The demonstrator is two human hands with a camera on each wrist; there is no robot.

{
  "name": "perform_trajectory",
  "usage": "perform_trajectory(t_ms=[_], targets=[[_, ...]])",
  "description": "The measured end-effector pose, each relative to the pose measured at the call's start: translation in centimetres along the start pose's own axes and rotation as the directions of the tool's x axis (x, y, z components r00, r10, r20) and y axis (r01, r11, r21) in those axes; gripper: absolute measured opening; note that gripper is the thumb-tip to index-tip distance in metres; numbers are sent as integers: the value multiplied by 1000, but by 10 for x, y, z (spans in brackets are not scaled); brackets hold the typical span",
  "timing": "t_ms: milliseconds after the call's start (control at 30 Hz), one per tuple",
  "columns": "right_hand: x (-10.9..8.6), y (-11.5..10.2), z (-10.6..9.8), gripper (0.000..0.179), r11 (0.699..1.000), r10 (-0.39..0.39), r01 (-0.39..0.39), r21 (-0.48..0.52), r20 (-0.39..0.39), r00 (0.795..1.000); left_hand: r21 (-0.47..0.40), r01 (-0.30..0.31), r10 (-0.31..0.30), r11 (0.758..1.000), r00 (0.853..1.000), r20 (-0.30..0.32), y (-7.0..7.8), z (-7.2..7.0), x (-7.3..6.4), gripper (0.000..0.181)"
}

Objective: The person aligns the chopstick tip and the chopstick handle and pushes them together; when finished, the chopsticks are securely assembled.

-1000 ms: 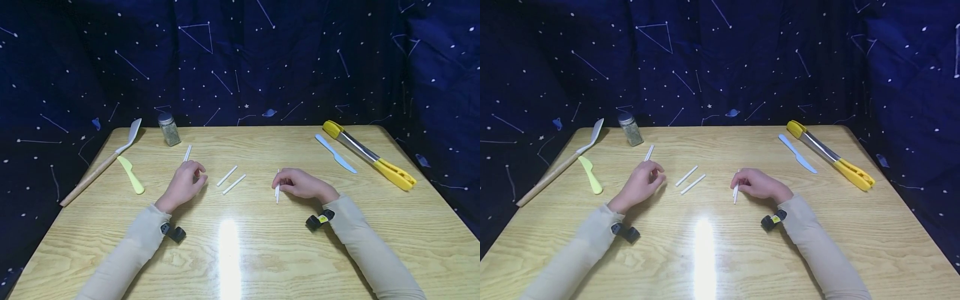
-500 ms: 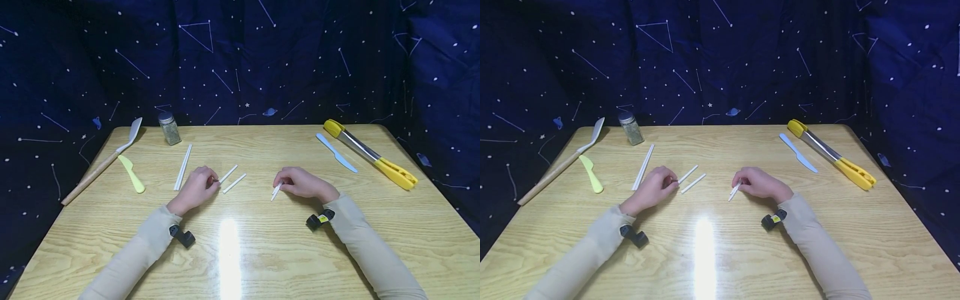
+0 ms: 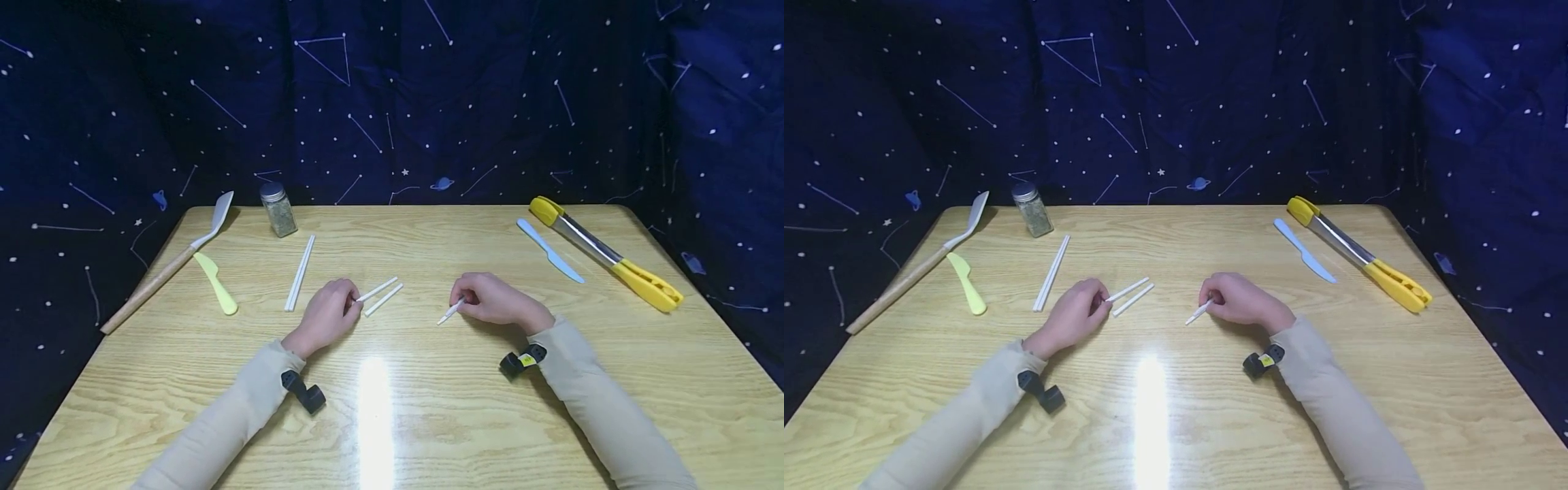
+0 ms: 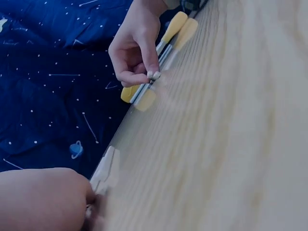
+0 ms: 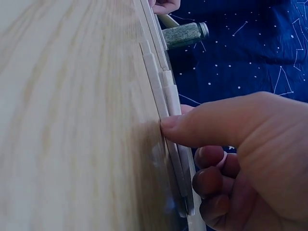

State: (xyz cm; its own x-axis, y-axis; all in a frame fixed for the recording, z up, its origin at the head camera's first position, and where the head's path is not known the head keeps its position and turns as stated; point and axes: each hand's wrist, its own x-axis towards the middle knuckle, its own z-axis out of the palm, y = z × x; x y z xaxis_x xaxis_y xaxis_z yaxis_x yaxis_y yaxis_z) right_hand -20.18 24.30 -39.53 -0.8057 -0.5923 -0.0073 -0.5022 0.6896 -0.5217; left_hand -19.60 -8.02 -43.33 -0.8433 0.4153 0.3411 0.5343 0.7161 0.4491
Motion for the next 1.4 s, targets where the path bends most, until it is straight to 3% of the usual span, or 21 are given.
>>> perform_trajectory(t_ms=[300,633,933,1267,1400], targets=[[-1,-3,-1,6,999,-25,26,21,-25,999,45,8,-6,999,999,-34,0,6,-3,4],[0,-3,1,7,999,-2,9,44,-162,987,-49,41,-47,998,992,-118,0,7,-5,5],[2,-8,-4,3,999,-4,19,41,-342,940,-195,-50,23,980,990,-137,2,7,-3,3],[3,-20,-5,7,993,-38,76,95,-351,935,-269,-160,108,950,975,-196,5,6,-3,7],[3,-24,-3,8,991,-88,122,58,-403,911,-305,-158,98,939,974,-202,8,7,-5,3]])
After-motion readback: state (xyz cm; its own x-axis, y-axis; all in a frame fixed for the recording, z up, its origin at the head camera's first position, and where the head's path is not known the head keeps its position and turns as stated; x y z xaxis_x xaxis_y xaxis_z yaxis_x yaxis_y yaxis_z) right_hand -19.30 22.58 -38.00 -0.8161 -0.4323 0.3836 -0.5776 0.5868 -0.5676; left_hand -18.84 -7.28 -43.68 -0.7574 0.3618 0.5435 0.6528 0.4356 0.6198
